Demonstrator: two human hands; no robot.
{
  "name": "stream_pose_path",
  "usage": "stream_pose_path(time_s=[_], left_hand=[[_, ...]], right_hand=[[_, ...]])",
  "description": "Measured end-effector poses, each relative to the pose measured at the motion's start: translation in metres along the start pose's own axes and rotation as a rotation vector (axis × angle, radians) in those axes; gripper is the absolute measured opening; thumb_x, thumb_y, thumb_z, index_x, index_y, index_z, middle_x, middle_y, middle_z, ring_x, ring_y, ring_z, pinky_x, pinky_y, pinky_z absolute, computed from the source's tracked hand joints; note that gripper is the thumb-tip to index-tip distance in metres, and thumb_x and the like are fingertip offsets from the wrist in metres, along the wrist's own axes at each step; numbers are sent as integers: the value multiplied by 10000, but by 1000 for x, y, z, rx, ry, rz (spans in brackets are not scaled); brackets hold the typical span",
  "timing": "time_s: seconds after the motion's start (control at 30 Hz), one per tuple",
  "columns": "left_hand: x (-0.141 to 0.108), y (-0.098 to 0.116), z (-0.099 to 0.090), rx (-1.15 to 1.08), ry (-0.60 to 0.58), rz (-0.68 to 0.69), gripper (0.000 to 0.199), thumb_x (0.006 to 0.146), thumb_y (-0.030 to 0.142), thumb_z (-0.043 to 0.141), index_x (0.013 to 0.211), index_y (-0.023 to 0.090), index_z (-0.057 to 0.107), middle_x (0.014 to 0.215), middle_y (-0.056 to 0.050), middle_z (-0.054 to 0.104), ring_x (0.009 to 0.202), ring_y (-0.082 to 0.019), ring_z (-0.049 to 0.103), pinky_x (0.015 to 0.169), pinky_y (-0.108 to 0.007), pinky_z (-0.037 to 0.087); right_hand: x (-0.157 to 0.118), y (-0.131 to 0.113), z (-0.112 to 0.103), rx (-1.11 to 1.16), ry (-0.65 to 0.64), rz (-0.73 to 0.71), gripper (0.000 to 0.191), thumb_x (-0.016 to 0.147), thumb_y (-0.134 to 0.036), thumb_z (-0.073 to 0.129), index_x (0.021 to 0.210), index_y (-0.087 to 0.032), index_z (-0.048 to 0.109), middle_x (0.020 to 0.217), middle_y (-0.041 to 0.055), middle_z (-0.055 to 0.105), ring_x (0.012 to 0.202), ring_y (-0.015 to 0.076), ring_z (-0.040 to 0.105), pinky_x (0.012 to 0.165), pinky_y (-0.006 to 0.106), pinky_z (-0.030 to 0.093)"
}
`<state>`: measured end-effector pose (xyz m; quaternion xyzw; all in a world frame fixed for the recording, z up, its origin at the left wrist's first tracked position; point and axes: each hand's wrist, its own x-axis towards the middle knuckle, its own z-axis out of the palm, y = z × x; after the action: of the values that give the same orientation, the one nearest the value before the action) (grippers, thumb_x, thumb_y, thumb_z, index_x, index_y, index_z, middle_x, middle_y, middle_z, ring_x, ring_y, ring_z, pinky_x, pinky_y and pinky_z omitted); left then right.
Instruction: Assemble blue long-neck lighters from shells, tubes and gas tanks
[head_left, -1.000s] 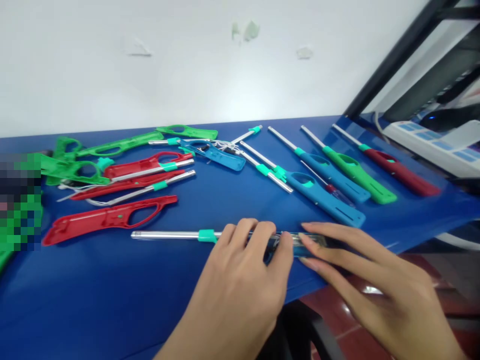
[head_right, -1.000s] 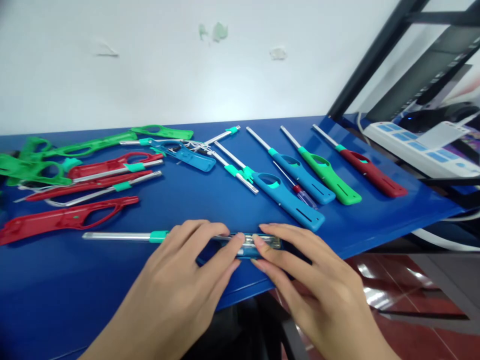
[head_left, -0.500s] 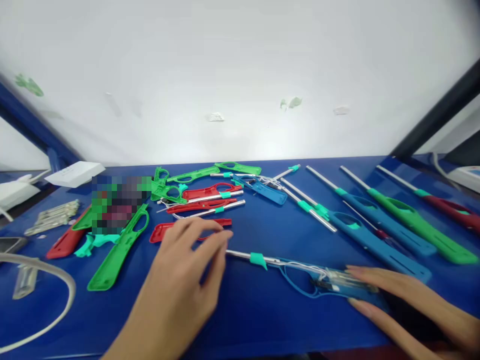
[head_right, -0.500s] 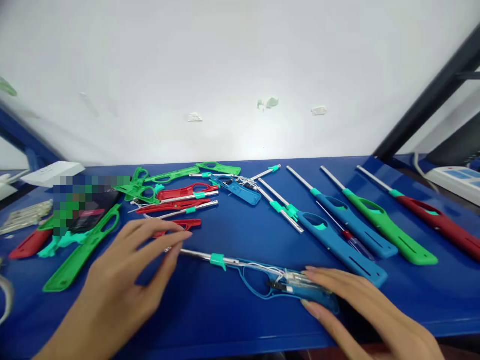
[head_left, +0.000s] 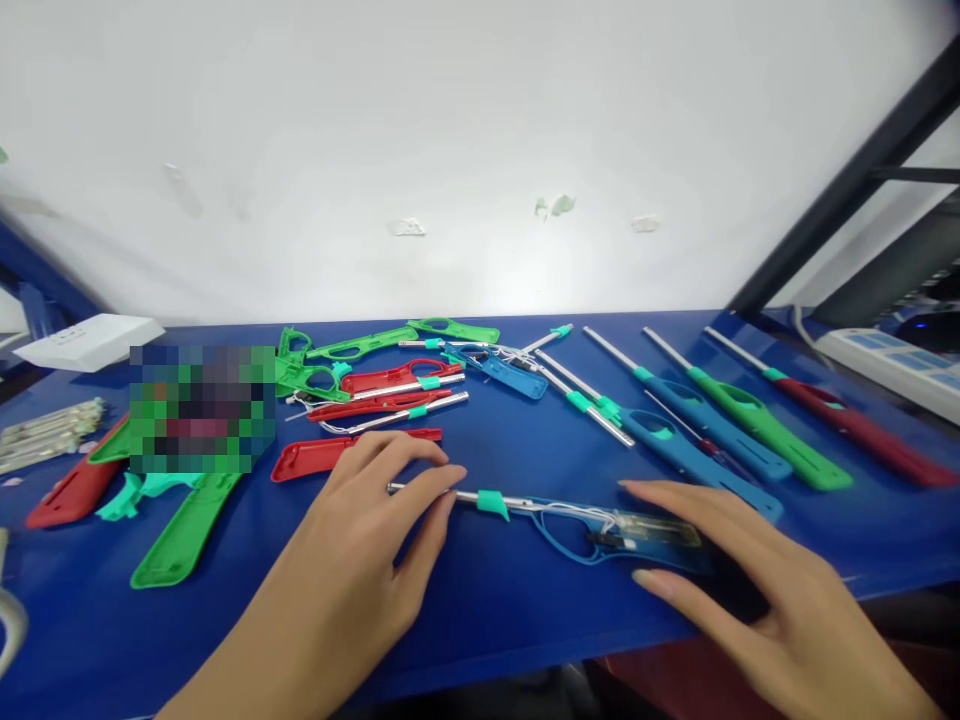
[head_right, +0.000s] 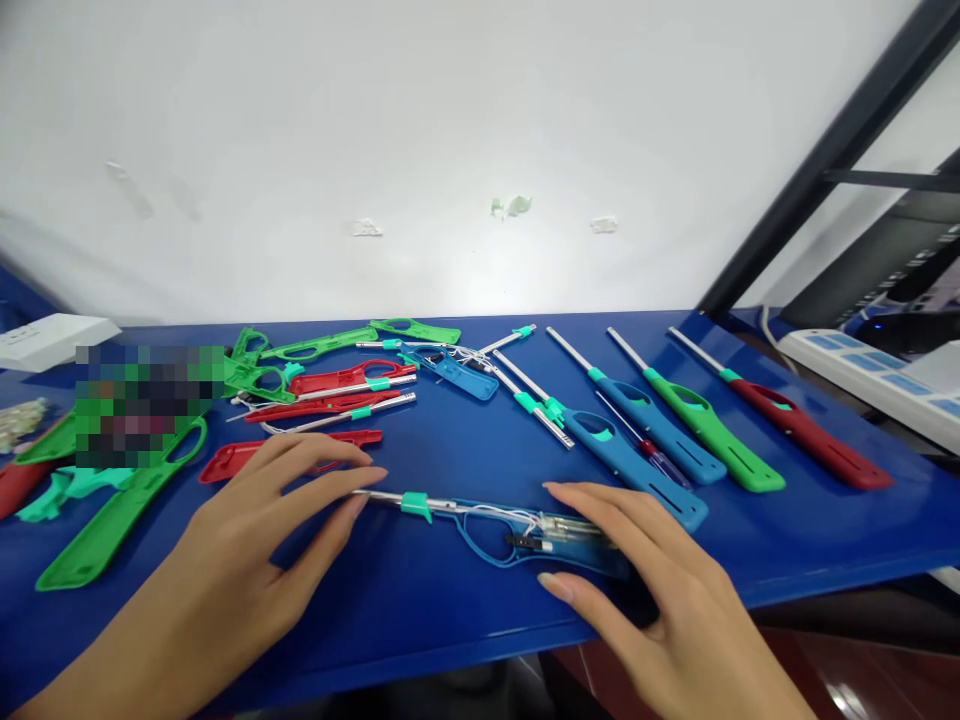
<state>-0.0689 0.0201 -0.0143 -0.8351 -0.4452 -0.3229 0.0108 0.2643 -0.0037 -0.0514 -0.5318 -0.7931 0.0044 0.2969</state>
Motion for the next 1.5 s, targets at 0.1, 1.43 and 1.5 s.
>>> stream_pose_path(time_s=[0.1,1.43,1.5], left_hand=[[2,-12,-7,44,-16,2,222,1075,159,540,1178,229,724,1186,-62,703,1172,-243,608,981,-410,538],[-64,-79,-56,481,278,-327,217,1064,258,554,1239,266,681,1181,-87,696,1107,-323,668,939,-487,565],[-61,-74,-50,476,337,-283,239,1056,208,554,1252,274,673,1160,-92,689,1080,-307,660,931,-478,559]], right_hand=[[-5,4,2,35,67,-4,355,1041,-478,615,1373,-358,658,1342,6,734,1175,249,744,931,371,635],[162,1,-4,-254,-56,-339,412,1094,-536,462,1123,-269,775,1051,51,812,981,257,733,866,432,542],[185,-3,6,-300,-150,-359,401,1082,-540,502,1187,-265,775,1123,65,804,1048,264,725,909,442,542]])
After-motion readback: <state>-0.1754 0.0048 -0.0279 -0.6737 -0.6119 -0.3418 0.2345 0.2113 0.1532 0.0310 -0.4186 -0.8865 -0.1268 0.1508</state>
